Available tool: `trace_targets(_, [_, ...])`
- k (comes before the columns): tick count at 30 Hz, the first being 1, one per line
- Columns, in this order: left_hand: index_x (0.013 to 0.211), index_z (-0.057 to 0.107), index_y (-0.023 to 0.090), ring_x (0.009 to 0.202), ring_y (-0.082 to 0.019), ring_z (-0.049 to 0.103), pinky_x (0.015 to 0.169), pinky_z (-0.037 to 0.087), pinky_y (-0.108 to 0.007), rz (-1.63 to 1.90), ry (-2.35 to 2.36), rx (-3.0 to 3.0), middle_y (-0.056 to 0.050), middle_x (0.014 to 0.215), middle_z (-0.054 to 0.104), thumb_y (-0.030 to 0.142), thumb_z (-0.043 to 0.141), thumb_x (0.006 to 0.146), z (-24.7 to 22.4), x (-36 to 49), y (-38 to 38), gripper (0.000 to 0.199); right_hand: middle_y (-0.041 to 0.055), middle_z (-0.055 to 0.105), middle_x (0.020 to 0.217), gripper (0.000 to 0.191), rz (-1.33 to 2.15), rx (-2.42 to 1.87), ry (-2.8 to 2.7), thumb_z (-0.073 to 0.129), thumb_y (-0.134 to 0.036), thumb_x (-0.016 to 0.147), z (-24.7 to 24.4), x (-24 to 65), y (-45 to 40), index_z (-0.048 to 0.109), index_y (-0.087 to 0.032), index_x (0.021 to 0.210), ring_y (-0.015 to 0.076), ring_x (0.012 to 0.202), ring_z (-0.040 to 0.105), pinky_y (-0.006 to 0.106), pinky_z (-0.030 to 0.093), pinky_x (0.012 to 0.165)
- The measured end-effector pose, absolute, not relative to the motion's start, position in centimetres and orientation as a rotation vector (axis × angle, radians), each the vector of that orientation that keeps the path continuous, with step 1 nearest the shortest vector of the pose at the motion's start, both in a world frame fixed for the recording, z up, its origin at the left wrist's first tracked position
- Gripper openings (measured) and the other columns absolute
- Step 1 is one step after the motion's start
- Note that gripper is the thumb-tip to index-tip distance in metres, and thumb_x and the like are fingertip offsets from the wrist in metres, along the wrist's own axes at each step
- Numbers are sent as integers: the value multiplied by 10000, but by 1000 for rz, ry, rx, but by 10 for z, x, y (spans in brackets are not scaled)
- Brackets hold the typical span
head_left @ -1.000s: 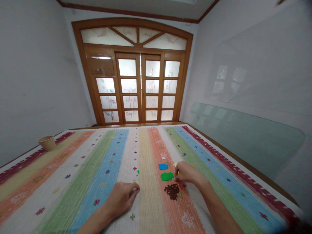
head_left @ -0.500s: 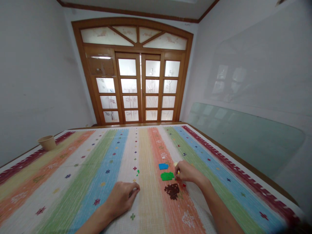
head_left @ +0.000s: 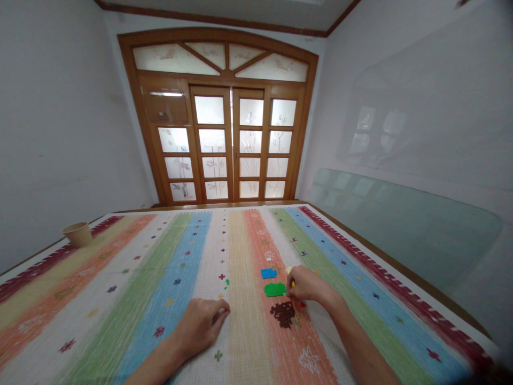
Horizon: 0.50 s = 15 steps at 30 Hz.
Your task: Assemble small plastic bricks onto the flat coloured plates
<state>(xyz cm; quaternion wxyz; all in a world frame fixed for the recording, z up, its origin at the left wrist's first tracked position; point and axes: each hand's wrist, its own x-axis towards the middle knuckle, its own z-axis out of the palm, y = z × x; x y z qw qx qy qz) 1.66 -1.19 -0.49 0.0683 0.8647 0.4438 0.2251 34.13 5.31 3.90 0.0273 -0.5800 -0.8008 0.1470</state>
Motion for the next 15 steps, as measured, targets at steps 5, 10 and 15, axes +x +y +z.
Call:
trace_targets(5, [914, 688, 216, 650, -158, 692, 628, 450, -232, 679, 1328, 2602, -19, 726, 736, 229, 494, 913, -6, 16, -10, 194, 67, 763, 745, 250, 439, -1813, -2475, 632, -108, 636, 37, 342, 54, 816, -187, 786, 157, 657, 649, 208, 376, 546])
trace_targets(10, [914, 692, 213, 614, -147, 670, 618, 444, -224, 678, 1334, 2609, -14, 690, 719, 235, 491, 912, -4, 17, -11, 202, 71, 764, 765, 227, 414, -1831, -2469, 666, -135, 639, 38, 341, 54, 814, -193, 801, 165, 665, 650, 214, 376, 552])
trace_targets(15, [912, 692, 212, 609, -147, 666, 619, 449, -225, 695, 1334, 2606, -16, 684, 712, 243, 488, 913, -3, 17, -12, 206, 72, 763, 770, 213, 398, -1823, -2455, 669, -145, 648, 36, 341, 54, 810, -192, 800, 169, 675, 657, 216, 371, 553])
